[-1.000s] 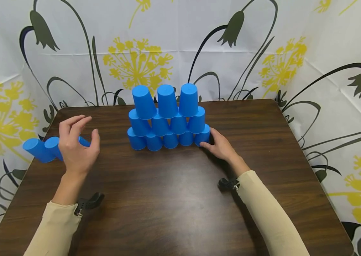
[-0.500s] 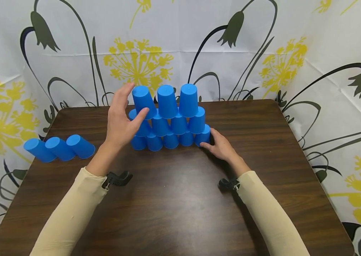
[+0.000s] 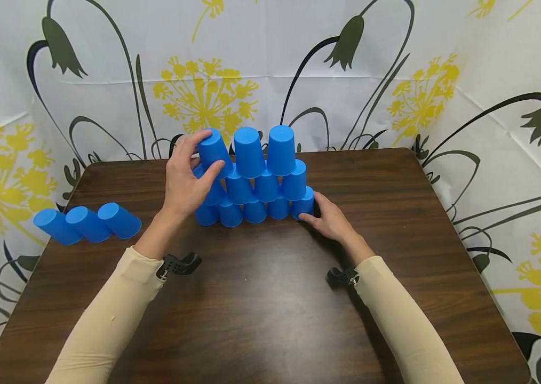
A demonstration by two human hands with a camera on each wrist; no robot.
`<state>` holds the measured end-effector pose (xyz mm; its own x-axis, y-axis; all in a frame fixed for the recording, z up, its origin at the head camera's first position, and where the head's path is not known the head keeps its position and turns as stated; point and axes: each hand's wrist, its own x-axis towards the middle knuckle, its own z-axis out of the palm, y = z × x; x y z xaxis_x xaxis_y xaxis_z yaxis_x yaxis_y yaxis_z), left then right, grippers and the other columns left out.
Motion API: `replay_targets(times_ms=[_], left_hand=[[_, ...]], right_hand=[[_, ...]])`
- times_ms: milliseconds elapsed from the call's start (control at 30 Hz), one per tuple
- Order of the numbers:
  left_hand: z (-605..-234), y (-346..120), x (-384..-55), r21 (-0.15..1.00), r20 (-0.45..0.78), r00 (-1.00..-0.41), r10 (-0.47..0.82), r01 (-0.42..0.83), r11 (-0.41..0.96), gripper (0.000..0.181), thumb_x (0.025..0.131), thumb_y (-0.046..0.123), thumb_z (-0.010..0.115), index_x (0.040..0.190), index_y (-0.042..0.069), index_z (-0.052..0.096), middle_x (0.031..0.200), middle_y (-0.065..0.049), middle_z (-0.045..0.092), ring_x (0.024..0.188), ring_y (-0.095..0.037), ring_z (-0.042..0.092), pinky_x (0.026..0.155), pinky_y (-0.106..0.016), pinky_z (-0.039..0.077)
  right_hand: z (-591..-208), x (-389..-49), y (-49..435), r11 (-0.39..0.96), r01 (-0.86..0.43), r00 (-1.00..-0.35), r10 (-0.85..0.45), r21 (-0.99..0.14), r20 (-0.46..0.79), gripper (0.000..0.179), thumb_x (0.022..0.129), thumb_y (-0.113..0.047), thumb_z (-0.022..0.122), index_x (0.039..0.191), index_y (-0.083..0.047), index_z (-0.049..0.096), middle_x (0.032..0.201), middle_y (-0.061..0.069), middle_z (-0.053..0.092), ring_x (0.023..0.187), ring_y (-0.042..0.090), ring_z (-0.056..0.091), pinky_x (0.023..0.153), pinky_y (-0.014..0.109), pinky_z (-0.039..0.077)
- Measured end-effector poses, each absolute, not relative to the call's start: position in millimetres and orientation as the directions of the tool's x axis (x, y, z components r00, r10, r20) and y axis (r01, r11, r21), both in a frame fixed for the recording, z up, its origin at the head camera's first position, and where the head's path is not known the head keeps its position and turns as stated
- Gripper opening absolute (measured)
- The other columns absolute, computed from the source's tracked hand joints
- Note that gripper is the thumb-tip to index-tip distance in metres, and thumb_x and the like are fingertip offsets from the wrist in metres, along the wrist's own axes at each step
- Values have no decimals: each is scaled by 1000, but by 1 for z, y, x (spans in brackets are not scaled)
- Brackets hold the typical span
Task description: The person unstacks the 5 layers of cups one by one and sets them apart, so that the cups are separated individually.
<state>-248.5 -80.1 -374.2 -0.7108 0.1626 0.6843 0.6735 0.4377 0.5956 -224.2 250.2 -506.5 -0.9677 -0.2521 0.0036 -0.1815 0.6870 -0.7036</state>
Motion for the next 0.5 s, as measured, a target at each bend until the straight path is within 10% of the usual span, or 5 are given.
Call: replay_targets(times_ms=[500], left_hand=[[-379, -144, -219, 633, 725, -687, -56, 632, 447, 52, 84, 1, 76, 131, 5, 54, 131, -18, 53, 120, -29, 56, 96, -55, 48]], right_hand=[[-503, -224, 249, 682, -168, -967, -253, -711, -14, 72, 93, -37, 67, 150, -9, 32, 148, 18, 44, 135, 39, 41, 109, 60, 31]])
